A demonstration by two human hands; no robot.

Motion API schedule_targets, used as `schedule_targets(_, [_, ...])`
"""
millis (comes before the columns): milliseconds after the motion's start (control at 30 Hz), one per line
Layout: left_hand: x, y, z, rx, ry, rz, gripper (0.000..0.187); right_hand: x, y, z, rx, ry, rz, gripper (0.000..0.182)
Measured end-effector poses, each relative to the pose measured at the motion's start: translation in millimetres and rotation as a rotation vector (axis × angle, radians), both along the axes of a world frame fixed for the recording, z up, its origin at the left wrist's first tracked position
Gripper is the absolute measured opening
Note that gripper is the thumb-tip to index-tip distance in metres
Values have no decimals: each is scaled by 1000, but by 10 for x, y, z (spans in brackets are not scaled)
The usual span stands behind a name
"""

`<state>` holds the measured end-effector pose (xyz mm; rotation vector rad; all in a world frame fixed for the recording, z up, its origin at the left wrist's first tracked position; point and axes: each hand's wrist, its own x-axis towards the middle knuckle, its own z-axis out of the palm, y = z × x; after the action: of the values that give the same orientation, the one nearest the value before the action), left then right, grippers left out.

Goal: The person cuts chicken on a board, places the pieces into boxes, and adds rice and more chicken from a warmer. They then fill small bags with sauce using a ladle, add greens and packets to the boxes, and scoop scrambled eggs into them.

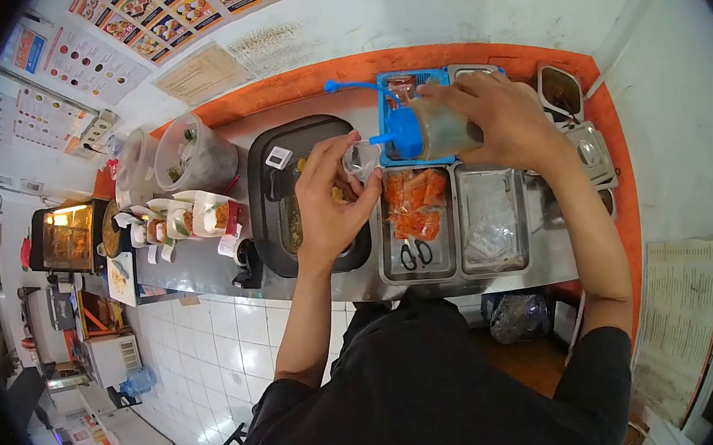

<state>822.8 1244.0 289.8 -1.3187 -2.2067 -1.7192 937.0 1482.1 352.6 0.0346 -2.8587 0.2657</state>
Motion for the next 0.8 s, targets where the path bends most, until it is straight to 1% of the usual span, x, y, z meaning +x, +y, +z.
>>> schedule_targets(33, [16,18,6,10,0,-6,47,27,-46,118,10,0,-6,83])
schedule_targets(67, [33,37,8,-11,-4,-16,47,51,-86,217,80,-46,5,81])
schedule_targets(100, [54,56,7,-32,-8,-27,46,72,-115,272,149,-93,14,78])
schedule_targets(133, [74,76,-6,-26,-9,-33,46,88,-126,290,155,-95,7,78])
schedule_targets(200, [110,122,-45,-92,58,-45,47,111,-125,307,347,-24,99,69])
schedule_targets(233, [129,143,-54,-87,60,-55,47,112,-125,310,351,-25,89,69])
schedule_targets(300, [173,174,-66,-152,26,-62,49,112,-140,310,626,15,104,60])
schedule_targets(333, [188,191,-60,-151,27,-71,49,119,-172,349,628,12,96,60])
schedule_targets(400, [217,216,-47,-157,25,-84,50,121,-253,476,753,-53,104,56])
schedule_targets(433, [227,225,-48,-159,24,-88,50,104,-279,507,750,-55,100,56])
schedule_targets(500, [239,240,-52,-154,26,-96,50,59,-316,555,797,-239,99,49])
schedule_targets(633, [232,264,-82,-131,58,-98,50,3,-364,647,763,-286,122,50])
schedule_targets(733, [222,269,-108,-124,70,-74,50,-11,-369,655,819,-261,98,50])
schedule_targets(800, [212,269,-99,-111,69,-78,50,-18,-328,649,781,-88,170,17])
